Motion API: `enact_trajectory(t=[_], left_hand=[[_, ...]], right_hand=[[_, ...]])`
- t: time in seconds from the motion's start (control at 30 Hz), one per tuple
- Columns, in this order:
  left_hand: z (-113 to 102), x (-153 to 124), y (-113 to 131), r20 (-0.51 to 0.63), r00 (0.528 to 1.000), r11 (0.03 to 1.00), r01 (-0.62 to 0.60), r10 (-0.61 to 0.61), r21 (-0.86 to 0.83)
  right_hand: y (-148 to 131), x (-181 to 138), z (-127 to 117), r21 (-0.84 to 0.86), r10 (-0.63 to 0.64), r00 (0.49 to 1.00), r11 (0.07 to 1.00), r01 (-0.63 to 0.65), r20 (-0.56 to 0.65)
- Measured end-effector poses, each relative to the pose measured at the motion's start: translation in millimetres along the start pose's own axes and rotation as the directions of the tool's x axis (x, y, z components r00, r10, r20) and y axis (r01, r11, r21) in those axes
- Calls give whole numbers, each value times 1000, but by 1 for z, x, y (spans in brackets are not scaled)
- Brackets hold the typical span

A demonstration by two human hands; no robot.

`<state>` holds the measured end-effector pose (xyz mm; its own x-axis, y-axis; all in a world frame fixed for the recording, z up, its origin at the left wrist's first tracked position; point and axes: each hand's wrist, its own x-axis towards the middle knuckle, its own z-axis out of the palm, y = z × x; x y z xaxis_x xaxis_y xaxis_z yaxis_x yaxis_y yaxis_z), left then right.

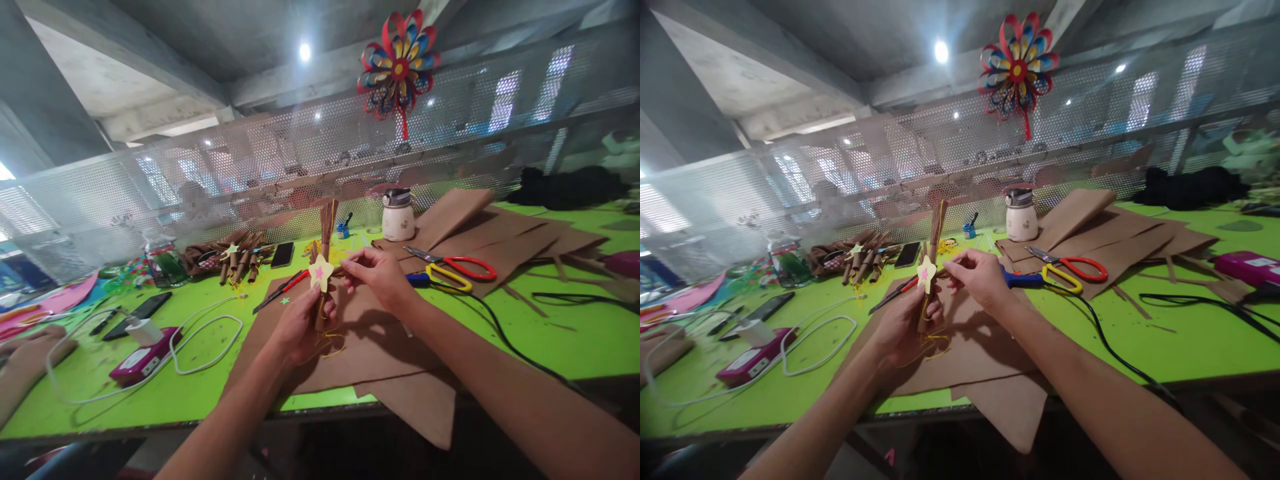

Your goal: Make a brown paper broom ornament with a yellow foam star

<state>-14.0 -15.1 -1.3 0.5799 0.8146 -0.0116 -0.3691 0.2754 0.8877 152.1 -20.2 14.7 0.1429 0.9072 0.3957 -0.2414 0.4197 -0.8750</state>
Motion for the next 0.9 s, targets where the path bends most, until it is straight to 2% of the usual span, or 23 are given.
enact_trajectory(t=[0.17,0.47,0.7,0.9], left_hand=[[1,2,3,9,995,991,99,-98,-90],[0,0,7,30,991,983,137,-134,-123],[0,1,1,-73,992,990,111,-104,90],[-2,5,-4,-44,994,982,104,-98,155]], right_hand=[[1,1,1,-109,-95,995,990,93,-19],[1,7,-6,-176,-113,993,979,108,-21],[1,9,-8,-181,-112,993,978,104,-34],[4,11,-11,-196,-113,993,975,104,-38]])
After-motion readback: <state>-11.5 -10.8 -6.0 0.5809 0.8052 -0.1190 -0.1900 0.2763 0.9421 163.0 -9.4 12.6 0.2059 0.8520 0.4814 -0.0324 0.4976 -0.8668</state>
